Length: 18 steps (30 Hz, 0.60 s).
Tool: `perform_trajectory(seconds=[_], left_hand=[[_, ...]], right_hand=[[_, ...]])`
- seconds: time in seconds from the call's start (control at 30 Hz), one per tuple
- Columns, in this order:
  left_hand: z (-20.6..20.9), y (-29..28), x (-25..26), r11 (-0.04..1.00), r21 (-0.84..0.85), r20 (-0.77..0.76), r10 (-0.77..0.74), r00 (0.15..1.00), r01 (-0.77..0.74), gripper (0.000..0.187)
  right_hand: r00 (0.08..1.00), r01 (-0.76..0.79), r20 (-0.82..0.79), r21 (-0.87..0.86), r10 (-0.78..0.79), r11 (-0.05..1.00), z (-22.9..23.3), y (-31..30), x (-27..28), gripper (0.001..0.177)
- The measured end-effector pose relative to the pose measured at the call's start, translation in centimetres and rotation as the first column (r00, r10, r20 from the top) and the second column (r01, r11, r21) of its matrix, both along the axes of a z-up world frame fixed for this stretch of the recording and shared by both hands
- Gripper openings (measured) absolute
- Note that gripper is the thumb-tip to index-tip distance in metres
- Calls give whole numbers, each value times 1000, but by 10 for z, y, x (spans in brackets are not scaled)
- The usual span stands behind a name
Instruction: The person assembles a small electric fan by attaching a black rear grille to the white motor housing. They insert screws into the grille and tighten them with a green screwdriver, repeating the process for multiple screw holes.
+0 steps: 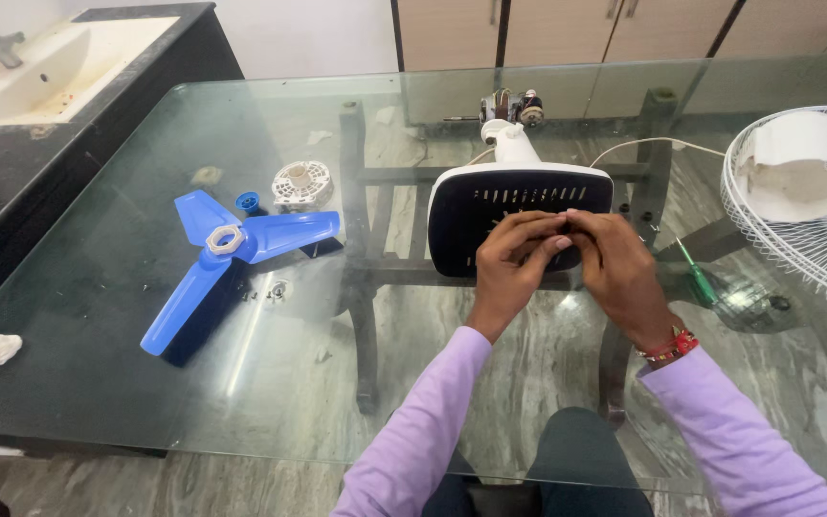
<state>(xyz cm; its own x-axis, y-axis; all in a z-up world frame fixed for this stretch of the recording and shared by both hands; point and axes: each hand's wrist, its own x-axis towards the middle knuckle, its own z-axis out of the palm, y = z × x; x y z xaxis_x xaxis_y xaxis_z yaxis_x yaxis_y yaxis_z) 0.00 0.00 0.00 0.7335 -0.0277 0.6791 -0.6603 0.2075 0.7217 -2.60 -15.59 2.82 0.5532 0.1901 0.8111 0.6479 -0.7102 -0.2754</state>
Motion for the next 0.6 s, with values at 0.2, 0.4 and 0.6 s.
perform_trajectory(seconds=[0.2, 0.4, 0.6], left_hand=[[2, 4, 2, 999, 31, -89, 23, 996, -20, 18], [3, 14, 4, 1000, 9, -83, 13, 996, -12, 20], [-8, 46, 3, 986, -102, -122, -144, 982, 132, 26]], right_hand=[[989, -93, 108, -59, 99, 994, 2, 6, -2, 36], [982, -154, 108, -10, 155, 988, 5, -2, -4, 32], [980, 104, 164, 79, -116, 991, -7, -55, 14, 17]])
